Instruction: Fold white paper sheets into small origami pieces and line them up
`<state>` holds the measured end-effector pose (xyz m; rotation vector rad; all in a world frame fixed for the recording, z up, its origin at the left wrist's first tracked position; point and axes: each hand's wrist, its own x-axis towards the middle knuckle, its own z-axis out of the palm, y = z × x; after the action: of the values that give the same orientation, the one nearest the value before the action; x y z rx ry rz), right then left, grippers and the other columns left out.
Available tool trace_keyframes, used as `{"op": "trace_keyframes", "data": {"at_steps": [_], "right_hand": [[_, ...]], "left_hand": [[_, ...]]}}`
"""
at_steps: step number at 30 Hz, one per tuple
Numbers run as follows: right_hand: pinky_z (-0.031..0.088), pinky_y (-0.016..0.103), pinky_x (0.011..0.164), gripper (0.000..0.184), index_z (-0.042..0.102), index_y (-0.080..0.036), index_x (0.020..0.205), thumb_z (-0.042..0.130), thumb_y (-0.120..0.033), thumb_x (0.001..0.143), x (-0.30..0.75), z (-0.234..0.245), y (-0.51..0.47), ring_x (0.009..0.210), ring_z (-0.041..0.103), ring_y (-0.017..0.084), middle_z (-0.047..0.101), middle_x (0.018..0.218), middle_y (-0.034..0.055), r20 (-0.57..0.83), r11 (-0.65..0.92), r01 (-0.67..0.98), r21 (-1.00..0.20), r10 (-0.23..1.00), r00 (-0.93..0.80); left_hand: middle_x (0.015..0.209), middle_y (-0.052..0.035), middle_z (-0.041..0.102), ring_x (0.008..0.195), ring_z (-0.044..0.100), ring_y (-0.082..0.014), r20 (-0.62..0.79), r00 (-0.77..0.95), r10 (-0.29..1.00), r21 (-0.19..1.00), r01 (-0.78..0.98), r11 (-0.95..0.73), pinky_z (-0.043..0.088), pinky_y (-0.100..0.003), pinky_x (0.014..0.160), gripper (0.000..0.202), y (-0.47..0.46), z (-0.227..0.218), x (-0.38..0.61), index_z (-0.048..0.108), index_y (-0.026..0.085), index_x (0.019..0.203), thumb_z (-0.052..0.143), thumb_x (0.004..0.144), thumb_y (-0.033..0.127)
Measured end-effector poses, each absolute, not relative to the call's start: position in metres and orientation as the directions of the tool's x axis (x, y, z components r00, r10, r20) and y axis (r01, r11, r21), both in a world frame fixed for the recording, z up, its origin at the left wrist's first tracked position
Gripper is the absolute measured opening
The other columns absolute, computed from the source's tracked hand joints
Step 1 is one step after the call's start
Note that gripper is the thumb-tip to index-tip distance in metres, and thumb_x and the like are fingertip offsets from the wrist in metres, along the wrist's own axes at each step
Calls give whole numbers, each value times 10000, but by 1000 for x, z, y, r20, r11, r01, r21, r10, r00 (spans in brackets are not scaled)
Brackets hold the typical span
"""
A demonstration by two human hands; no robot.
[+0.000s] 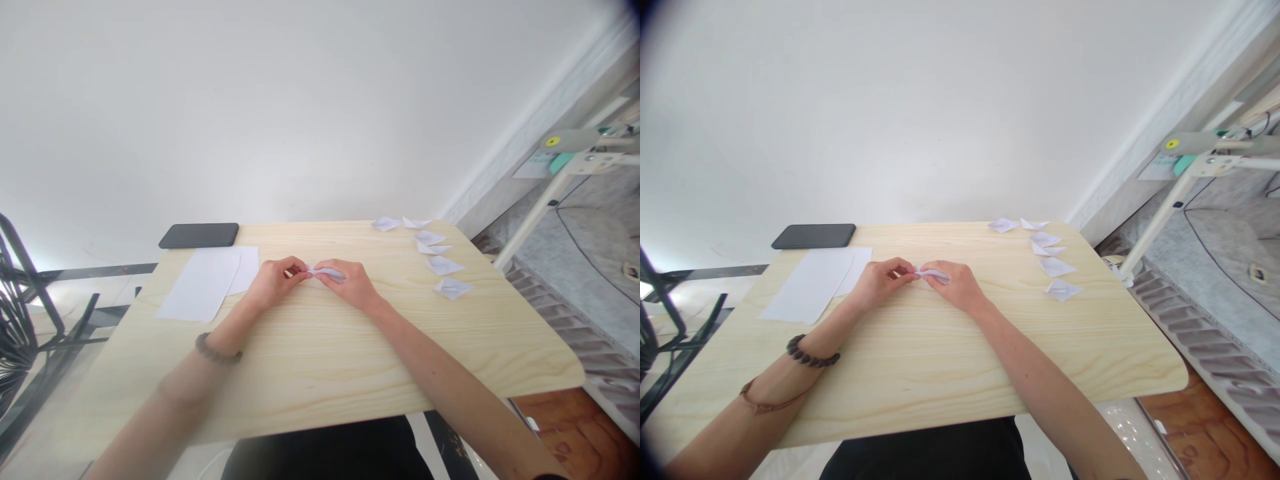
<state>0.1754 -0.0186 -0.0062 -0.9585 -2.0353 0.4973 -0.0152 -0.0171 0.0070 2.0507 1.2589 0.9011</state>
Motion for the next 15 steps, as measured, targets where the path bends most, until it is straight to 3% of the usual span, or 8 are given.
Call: {"op": "trace_keyframes", "data": {"at_steps": [15], "right_hand": [[456,242,788,132,612,-216,865,504,-216,789,176,-5,-19,881,580,125,624,974,13,537,685,474,-553,728,-426]], "left_hand": [[752,-10,652,660,584,-111,315,387,867,705,516,-487,459,-193,582,179,-15,2,-16,640,173,769,540,756,320]]}}
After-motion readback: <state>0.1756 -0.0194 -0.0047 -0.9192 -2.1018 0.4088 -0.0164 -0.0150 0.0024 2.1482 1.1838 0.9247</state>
